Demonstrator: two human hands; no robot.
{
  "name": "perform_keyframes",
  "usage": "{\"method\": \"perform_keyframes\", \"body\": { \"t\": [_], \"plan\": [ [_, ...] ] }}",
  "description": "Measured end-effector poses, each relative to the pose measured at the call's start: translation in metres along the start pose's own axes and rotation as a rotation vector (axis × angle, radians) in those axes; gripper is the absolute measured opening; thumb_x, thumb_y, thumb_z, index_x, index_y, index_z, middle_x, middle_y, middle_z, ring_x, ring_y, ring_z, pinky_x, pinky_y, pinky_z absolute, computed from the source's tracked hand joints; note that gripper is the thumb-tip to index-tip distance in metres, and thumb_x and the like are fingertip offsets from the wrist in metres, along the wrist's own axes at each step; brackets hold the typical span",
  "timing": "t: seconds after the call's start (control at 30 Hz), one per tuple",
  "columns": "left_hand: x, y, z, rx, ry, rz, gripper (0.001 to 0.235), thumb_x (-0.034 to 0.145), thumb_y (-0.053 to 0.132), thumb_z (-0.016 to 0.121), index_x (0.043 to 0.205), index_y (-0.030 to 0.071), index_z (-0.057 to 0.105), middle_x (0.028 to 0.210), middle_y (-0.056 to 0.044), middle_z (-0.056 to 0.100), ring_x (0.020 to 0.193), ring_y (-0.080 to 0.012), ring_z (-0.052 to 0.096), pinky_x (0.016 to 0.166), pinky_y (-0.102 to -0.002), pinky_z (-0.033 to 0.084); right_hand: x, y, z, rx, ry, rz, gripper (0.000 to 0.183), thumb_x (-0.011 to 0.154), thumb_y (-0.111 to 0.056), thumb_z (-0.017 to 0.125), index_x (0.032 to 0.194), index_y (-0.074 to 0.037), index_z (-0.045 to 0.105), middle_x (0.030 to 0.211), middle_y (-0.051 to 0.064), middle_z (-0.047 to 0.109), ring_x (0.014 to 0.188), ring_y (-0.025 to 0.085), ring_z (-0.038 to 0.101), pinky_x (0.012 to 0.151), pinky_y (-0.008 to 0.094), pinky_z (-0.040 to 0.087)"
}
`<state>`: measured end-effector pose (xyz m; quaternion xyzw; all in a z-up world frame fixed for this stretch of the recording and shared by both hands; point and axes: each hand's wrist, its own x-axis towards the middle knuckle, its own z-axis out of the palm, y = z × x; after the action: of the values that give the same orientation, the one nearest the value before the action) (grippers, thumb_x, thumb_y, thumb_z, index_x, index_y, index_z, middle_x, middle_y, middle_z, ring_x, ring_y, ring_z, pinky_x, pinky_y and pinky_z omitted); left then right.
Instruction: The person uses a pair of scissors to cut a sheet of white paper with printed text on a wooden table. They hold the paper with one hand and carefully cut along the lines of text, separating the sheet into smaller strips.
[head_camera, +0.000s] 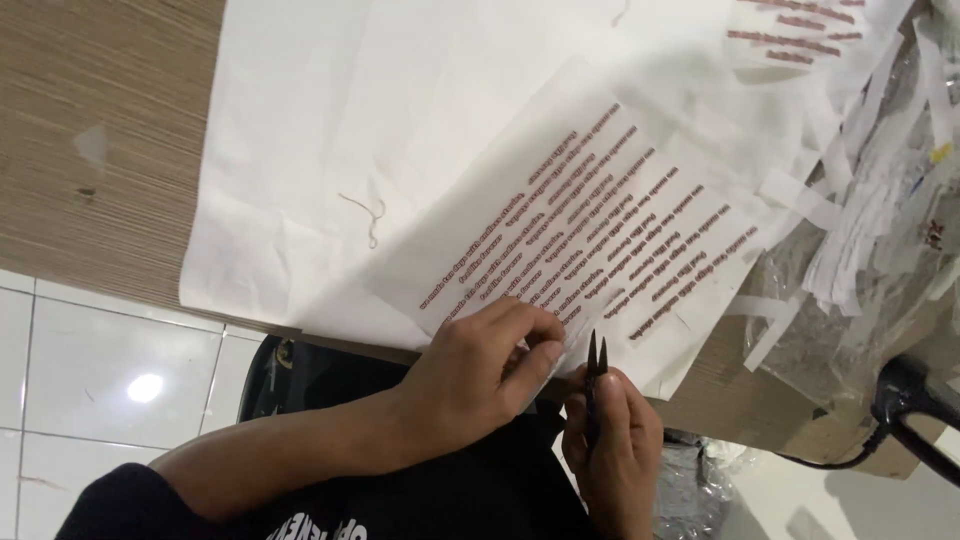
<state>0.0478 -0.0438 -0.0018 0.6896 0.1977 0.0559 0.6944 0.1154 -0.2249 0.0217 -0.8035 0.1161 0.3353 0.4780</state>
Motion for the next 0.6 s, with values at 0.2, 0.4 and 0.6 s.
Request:
{"method": "perform_keyframes", "body": {
  "t": [0.2,0.4,0.6],
  "plan": [
    [0.01,0.01,0.012,-0.065,-0.104,-0.173,0.016,0.098,0.023,0.057,0.102,0.01,0.065,0.095,-0.003,0.07,0.084,-0.0159,0.07,0.074,-0.028,0.065,0.003,-0.012,0.007,0.127,-0.054,-0.029,0.037,0.108,-0.029,0.049,0.077,-0.009,0.05,0.056,-0.001,0.038,0.038,0.008,0.031,0.032,0.024,0.024],
    [0.015,0.01,0.026,-0.105,-0.143,-0.228,0.015,0.097,0.022,0.057,0.099,0.009,0.064,0.094,-0.003,0.069,0.079,-0.0155,0.067,0.069,-0.028,0.06,0.006,-0.018,0.007,0.084,0.041,-0.031,0.045,0.109,-0.03,0.048,0.068,-0.013,0.04,0.054,-0.002,0.033,0.041,0.007,0.029,0.034,0.023,0.023],
    [0.018,0.01,0.028,0.032,-0.172,-0.142,0.014,0.095,0.027,0.061,0.103,0.016,0.062,0.099,-0.001,0.068,0.091,-0.0172,0.07,0.083,-0.035,0.054,0.009,-0.008,0.009,0.039,0.115,-0.141,0.045,0.11,-0.026,0.047,0.067,-0.016,0.037,0.06,-0.006,0.03,0.053,0.005,0.026,0.042,0.024,0.023]
  ]
}}
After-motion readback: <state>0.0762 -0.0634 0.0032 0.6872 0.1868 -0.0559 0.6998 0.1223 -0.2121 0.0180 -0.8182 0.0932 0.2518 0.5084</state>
